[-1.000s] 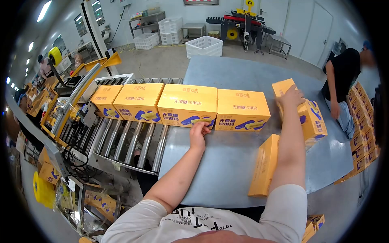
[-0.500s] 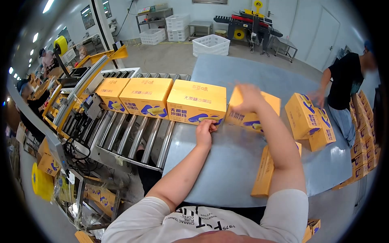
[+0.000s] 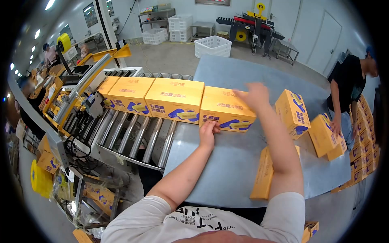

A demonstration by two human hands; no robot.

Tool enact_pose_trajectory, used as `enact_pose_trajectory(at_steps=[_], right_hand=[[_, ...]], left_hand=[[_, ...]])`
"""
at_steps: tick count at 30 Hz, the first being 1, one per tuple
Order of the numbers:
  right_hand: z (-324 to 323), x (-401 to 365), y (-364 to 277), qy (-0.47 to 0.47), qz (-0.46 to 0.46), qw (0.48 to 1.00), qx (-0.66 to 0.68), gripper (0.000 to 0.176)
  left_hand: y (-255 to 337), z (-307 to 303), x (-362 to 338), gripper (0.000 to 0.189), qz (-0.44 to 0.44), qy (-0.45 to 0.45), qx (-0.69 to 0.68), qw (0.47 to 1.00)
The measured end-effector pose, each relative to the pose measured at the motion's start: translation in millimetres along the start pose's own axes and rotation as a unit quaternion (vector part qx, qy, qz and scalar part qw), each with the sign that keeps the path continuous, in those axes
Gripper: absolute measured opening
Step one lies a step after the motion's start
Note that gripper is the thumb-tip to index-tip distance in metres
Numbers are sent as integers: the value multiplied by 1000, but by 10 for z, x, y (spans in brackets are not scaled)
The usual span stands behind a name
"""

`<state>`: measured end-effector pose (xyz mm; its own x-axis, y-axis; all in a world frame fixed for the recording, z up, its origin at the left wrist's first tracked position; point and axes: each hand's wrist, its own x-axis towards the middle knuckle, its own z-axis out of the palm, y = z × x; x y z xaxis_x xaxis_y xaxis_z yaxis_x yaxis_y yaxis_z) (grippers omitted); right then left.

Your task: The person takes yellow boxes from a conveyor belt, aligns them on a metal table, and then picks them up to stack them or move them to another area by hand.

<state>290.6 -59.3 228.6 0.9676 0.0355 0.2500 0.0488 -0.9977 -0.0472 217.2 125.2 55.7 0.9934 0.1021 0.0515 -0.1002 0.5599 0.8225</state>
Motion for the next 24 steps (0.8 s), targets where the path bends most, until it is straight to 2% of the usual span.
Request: enact_pose_trajectory(at_steps=[2, 5, 6, 9, 12, 15, 18, 21, 24], right_hand=[[-94, -76, -182, -59, -114, 991, 34, 91], [173, -237, -298, 4, -234, 972, -3, 106], [226, -207, -284, -81, -204, 974, 62, 120], [168, -88, 38, -95, -206, 972, 64, 116], [23, -66, 247, -50, -27, 998, -41, 115], [-129, -107, 216, 46, 147, 983, -102, 107], [-39, 1, 284, 107, 119, 983, -95, 94], [170, 121, 154, 22, 38, 999, -7, 82], [479, 147, -46, -45, -38, 979, 194, 85]], left_hand=[[11, -26, -17, 25, -28, -14, -12, 999], [3, -48, -16, 27, -40, -26, -11, 999], [-9, -51, -18, 27, -41, -30, -8, 999], [-21, -78, -4, 28, -31, -31, -1, 999], [-9, -20, -1, 35, -22, 4, -20, 1000], [22, -37, -14, 26, -33, -8, -22, 999], [35, -33, -17, 24, -5, -15, 13, 1000], [21, -5, -13, 24, 5, 18, -31, 999], [-12, -35, 25, 16, 59, 53, -22, 997]])
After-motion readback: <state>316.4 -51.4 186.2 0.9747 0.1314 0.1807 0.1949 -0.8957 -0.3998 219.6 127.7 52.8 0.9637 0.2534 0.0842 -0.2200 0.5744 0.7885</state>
